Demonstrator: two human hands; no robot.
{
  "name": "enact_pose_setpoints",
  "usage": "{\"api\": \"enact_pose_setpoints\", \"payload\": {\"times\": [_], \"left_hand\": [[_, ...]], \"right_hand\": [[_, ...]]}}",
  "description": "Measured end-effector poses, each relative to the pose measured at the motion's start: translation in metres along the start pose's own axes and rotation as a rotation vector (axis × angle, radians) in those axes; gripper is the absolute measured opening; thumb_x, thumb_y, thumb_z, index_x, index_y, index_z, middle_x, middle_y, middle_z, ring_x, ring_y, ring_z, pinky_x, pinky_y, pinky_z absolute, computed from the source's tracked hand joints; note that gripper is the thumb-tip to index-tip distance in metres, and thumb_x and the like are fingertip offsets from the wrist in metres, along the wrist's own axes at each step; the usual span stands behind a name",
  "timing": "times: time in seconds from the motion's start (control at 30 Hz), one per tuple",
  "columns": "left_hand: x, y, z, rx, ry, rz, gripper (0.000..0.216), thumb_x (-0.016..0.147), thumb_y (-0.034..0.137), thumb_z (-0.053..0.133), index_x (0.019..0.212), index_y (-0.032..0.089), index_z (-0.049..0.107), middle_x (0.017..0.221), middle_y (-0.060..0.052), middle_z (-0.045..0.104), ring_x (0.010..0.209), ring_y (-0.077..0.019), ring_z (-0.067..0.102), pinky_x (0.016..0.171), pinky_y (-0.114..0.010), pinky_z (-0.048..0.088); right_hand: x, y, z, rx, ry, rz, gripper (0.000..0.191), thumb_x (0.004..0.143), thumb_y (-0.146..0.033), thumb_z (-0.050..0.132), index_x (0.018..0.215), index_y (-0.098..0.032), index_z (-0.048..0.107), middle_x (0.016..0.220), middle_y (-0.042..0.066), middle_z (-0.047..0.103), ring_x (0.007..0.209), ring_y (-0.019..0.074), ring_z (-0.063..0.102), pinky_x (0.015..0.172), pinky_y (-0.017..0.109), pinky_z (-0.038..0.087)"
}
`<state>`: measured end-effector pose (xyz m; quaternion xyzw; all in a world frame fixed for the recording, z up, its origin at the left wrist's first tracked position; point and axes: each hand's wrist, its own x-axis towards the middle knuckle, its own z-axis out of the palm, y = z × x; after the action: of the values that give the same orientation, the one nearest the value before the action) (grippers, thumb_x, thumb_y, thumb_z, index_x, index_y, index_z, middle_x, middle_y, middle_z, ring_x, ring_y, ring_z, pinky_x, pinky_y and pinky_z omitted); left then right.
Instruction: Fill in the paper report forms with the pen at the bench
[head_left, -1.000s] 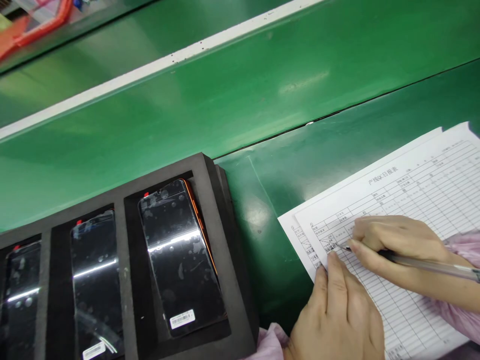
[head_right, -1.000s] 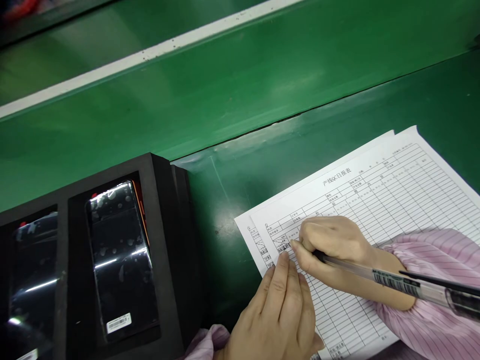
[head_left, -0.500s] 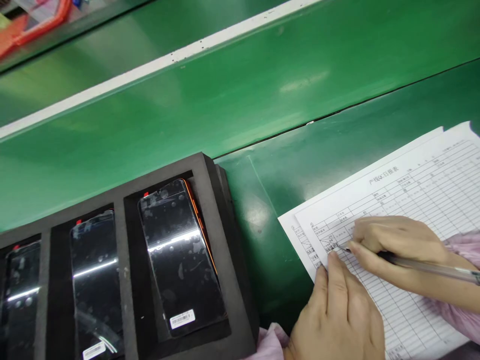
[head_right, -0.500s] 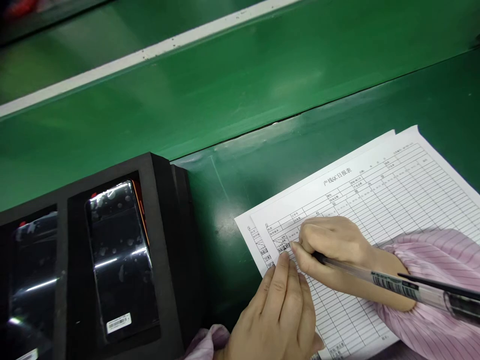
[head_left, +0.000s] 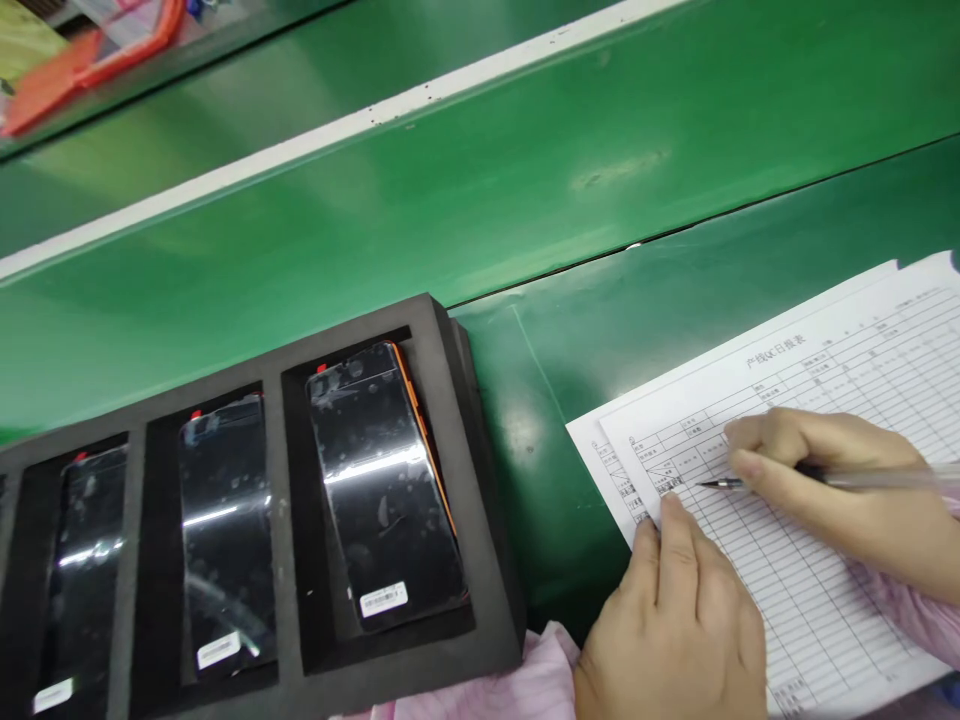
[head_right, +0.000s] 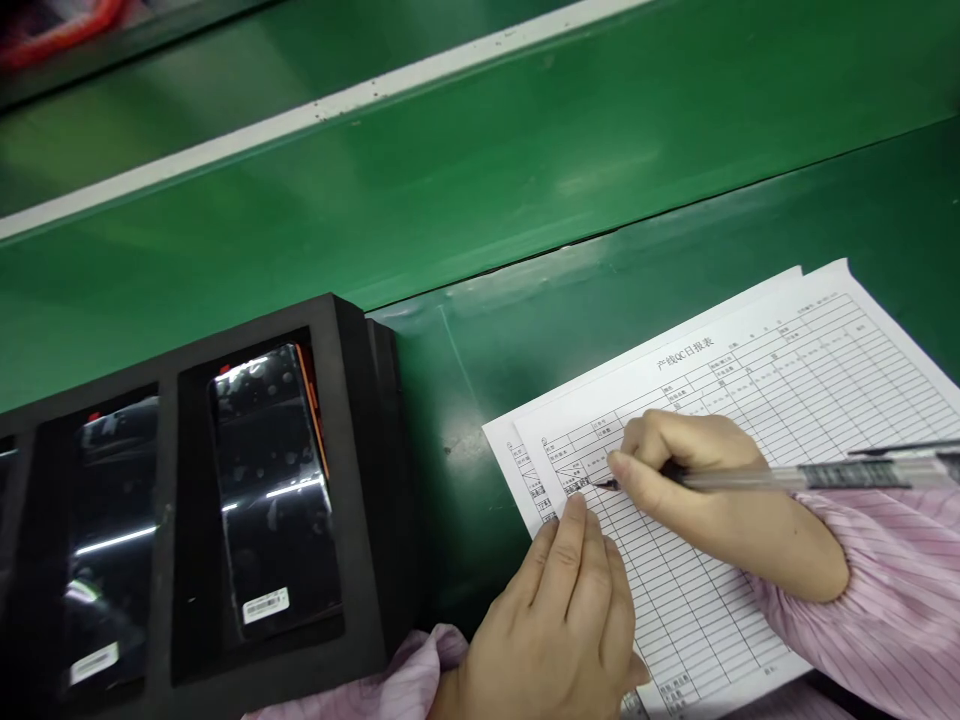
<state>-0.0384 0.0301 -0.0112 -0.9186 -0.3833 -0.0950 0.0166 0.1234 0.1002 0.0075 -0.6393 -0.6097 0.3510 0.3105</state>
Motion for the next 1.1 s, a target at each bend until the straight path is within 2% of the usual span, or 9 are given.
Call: {"api": "enact_pose_setpoints", "payload": {"times": [0.3, 0.37, 0.5, 0.6, 0.7, 0.8, 0.9, 1.0, 1.1], "left_hand": [[-0.012, 0.033, 0.005, 0.039, 0.16, -0.296, 0.055, 0.094, 0.012, 0.02, 0.089, 0.013, 0.075, 0.098, -0.006, 0.073, 0.104, -0.0191, 0.063, 0.092, -0.031, 0.044], [-0.014, 0.027, 0.002, 0.055, 0.13, -0.251, 0.054, 0.094, 0.013, 0.02, 0.093, 0.014, 0.074, 0.1, -0.005, 0.073, 0.105, -0.0185, 0.063, 0.093, -0.03, 0.044], [-0.015, 0.01, -0.008, 0.115, 0.069, -0.009, 0.042, 0.092, 0.023, 0.033, 0.101, 0.016, 0.073, 0.105, -0.004, 0.072, 0.104, -0.0197, 0.064, 0.09, -0.029, 0.044], [-0.012, 0.011, -0.009, 0.107, 0.102, -0.068, 0.043, 0.093, 0.02, 0.033, 0.095, 0.02, 0.075, 0.101, -0.002, 0.073, 0.103, -0.0205, 0.064, 0.089, -0.032, 0.043], [-0.008, 0.02, -0.003, 0.072, 0.16, -0.184, 0.048, 0.093, 0.014, 0.029, 0.087, 0.02, 0.076, 0.097, -0.002, 0.074, 0.104, -0.0199, 0.064, 0.091, -0.032, 0.043], [-0.008, 0.029, 0.005, 0.063, 0.19, -0.246, 0.049, 0.094, 0.014, 0.026, 0.087, 0.017, 0.075, 0.096, -0.004, 0.073, 0.104, -0.0194, 0.064, 0.093, -0.032, 0.043], [-0.01, 0.034, 0.013, 0.053, 0.197, -0.333, 0.048, 0.095, 0.017, 0.026, 0.088, 0.015, 0.074, 0.097, -0.006, 0.072, 0.104, -0.0219, 0.064, 0.092, -0.035, 0.044], [-0.013, 0.036, 0.018, 0.033, 0.243, -0.342, 0.037, 0.094, 0.022, 0.035, 0.087, 0.016, 0.071, 0.097, -0.006, 0.071, 0.101, -0.0256, 0.066, 0.089, -0.038, 0.046], [-0.014, 0.033, 0.017, 0.013, 0.331, -0.323, 0.023, 0.091, 0.021, 0.043, 0.085, 0.016, 0.065, 0.097, -0.005, 0.071, 0.099, -0.0268, 0.067, 0.089, -0.039, 0.047]], "right_hand": [[0.005, -0.005, 0.0, -0.017, 0.112, -0.145, 0.056, 0.073, -0.076, 0.058, 0.055, -0.024, 0.058, 0.046, 0.002, 0.056, 0.04, 0.0136, 0.051, 0.035, 0.024, 0.044], [0.002, -0.003, -0.001, -0.029, 0.1, -0.127, 0.052, 0.072, -0.075, 0.059, 0.062, -0.025, 0.063, 0.05, 0.002, 0.06, 0.044, 0.0156, 0.057, 0.038, 0.025, 0.048], [-0.005, -0.002, -0.005, -0.027, 0.013, -0.176, 0.038, 0.073, -0.067, 0.065, 0.074, -0.029, 0.07, 0.068, 0.001, 0.071, 0.059, 0.0176, 0.067, 0.05, 0.024, 0.056], [-0.008, -0.007, -0.007, 0.029, -0.079, -0.256, 0.032, 0.077, -0.062, 0.065, 0.074, -0.031, 0.07, 0.071, 0.0, 0.071, 0.062, 0.0171, 0.068, 0.051, 0.022, 0.057], [-0.009, -0.013, -0.005, 0.043, -0.155, -0.225, 0.042, 0.08, -0.065, 0.06, 0.059, -0.029, 0.065, 0.059, 0.0, 0.067, 0.051, 0.0164, 0.064, 0.042, 0.021, 0.054], [-0.011, -0.018, 0.0, 0.003, -0.079, -0.184, 0.039, 0.074, -0.067, 0.064, 0.063, -0.03, 0.067, 0.059, -0.001, 0.068, 0.048, 0.0166, 0.064, 0.039, 0.02, 0.053], [-0.015, -0.015, 0.002, -0.001, -0.007, -0.265, 0.027, 0.077, -0.06, 0.067, 0.075, -0.033, 0.071, 0.069, -0.002, 0.072, 0.058, 0.0177, 0.069, 0.048, 0.02, 0.058], [-0.019, -0.003, -0.003, -0.072, -0.102, -0.441, 0.015, 0.085, -0.045, 0.064, 0.087, -0.034, 0.074, 0.081, -0.002, 0.074, 0.073, 0.0193, 0.072, 0.066, 0.023, 0.061], [-0.02, 0.018, -0.015, -0.103, -0.188, -0.607, 0.02, 0.087, -0.034, 0.063, 0.105, -0.035, 0.073, 0.099, 0.0, 0.072, 0.091, 0.0228, 0.069, 0.087, 0.032, 0.057]]}}
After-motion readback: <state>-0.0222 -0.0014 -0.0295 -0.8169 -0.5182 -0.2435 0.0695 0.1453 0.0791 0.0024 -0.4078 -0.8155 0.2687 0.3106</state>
